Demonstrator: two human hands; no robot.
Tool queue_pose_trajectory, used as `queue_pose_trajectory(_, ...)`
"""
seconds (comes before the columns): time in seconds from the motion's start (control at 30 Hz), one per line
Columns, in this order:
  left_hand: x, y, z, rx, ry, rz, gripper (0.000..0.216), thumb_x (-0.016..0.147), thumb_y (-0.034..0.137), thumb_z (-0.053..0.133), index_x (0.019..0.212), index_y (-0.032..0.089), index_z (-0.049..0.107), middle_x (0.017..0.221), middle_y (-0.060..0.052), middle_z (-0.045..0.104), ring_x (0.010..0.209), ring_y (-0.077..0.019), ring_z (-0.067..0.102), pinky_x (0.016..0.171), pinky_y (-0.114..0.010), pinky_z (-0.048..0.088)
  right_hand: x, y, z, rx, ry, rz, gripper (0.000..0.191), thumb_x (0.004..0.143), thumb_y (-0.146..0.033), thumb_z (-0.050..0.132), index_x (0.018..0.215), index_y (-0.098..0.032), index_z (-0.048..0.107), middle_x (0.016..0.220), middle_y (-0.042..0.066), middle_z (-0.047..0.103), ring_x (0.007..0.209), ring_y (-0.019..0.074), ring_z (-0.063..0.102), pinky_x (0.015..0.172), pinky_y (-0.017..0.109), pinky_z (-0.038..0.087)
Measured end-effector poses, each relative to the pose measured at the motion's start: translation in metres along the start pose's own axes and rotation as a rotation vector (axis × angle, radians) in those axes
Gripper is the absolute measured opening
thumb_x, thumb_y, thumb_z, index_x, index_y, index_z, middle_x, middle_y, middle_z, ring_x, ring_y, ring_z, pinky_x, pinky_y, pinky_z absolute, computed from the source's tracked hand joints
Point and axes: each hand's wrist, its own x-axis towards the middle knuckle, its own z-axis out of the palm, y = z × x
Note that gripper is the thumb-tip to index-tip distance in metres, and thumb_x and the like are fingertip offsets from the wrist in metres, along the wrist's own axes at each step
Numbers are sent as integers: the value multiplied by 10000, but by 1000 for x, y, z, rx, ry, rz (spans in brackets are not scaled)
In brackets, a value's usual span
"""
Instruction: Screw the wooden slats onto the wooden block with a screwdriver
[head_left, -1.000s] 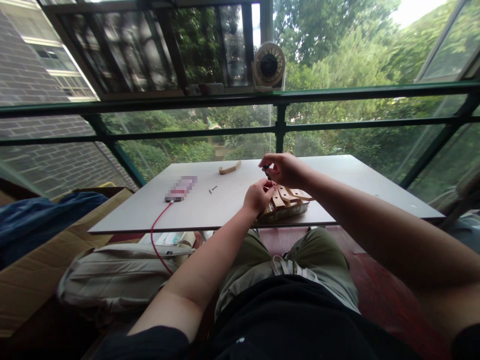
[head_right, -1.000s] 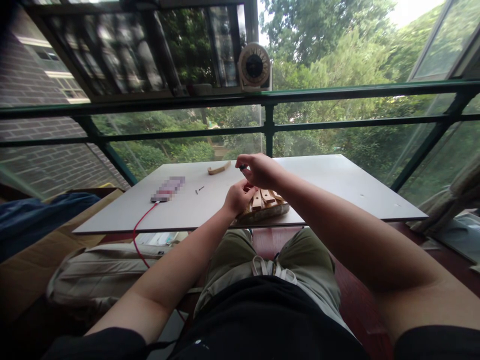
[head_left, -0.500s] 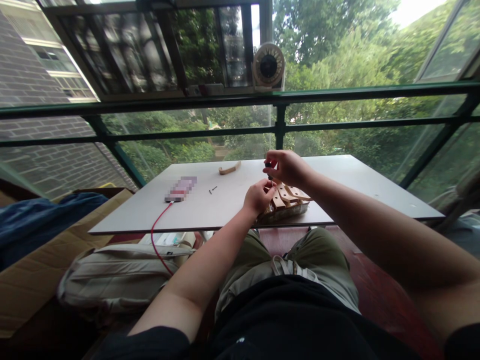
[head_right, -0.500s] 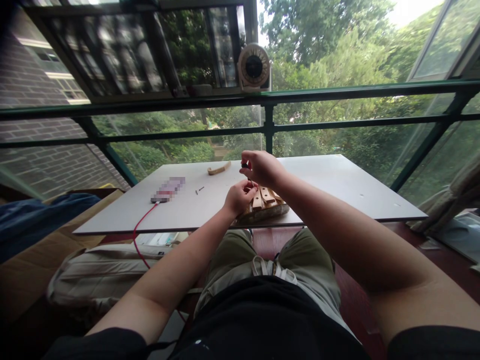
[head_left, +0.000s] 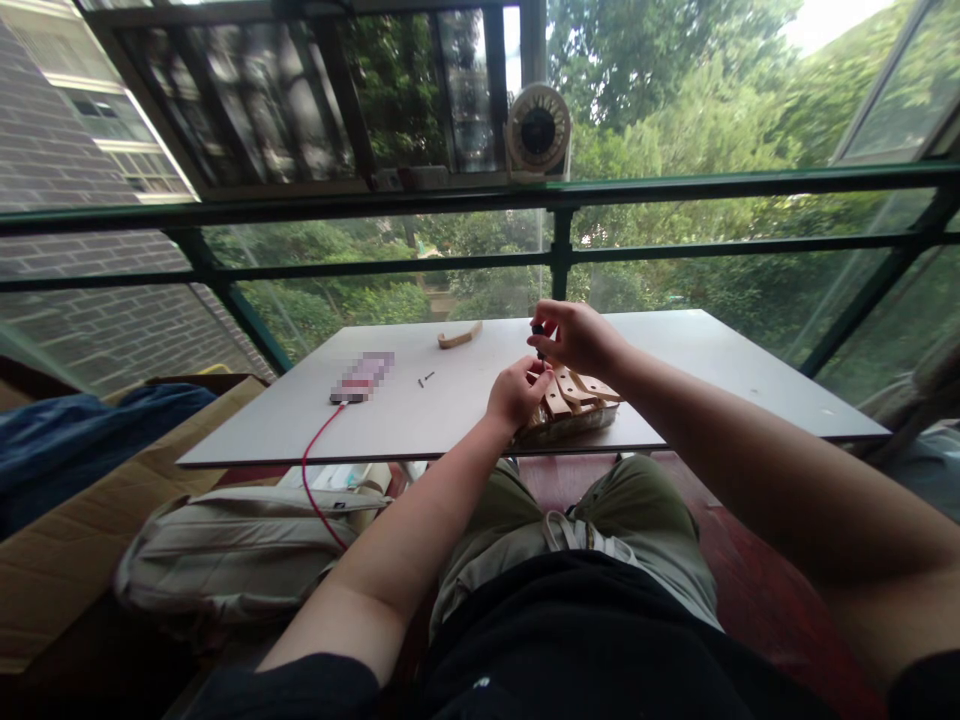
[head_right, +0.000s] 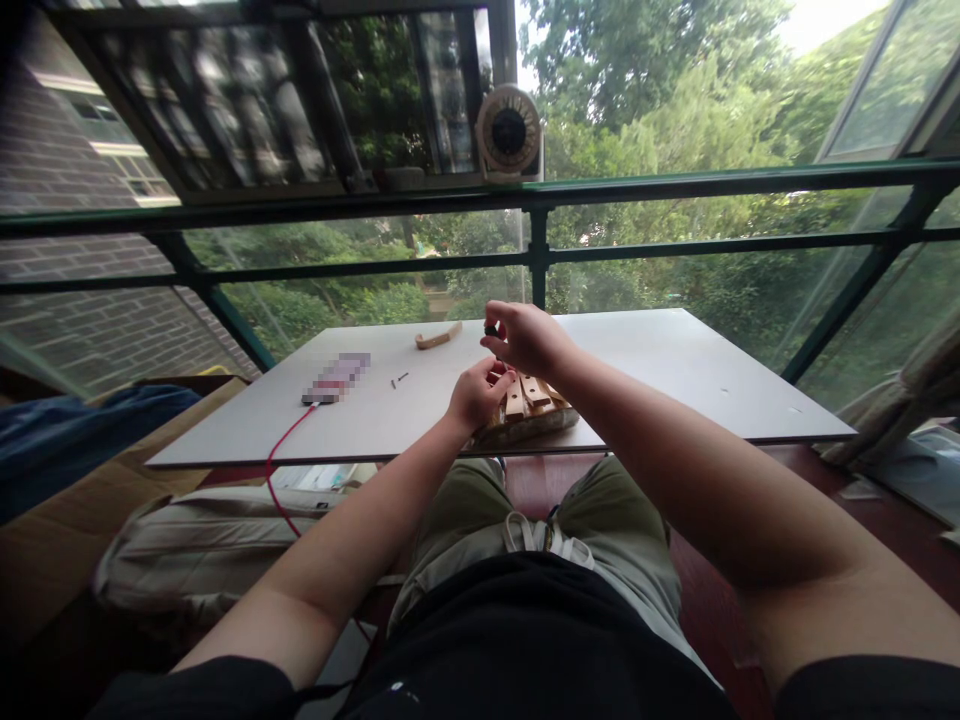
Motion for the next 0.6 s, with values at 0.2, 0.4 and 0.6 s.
queue_pose_trajectory(0.2, 0, 0, 0, 12, -5, -8, 198, 857, 341, 524, 924, 186, 629, 824, -24, 705, 695, -138, 636, 652, -245, 470, -4, 2, 0, 19, -4, 5, 146, 771, -295, 650, 863, -188, 613, 710, 3, 631, 586, 122, 518, 558, 235, 349)
queue_pose_trajectory(0.4, 1, -2, 2, 2, 12, 5, 170, 852, 331, 537, 923, 197, 612, 840, -20, 703, 714, -141, 635, 670, -249, 472, -5, 5, 0, 33, -3, 6, 138, 775, -289, 644, 864, -190, 608, 722, 1, 630, 577, 114, 506, 546, 232, 334)
queue_pose_trajectory(0.6, 3, -3, 3, 5, 24, -22, 139, 846, 308, 551, 904, 189, 594, 832, -23, 700, 715, -141, 632, 682, -253, 476, -4, 7, 0, 30, -15, -13, 142, 769, -290, 636, 865, -191, 600, 713, 3, 628, 565, 114, 491, 530, 232, 322)
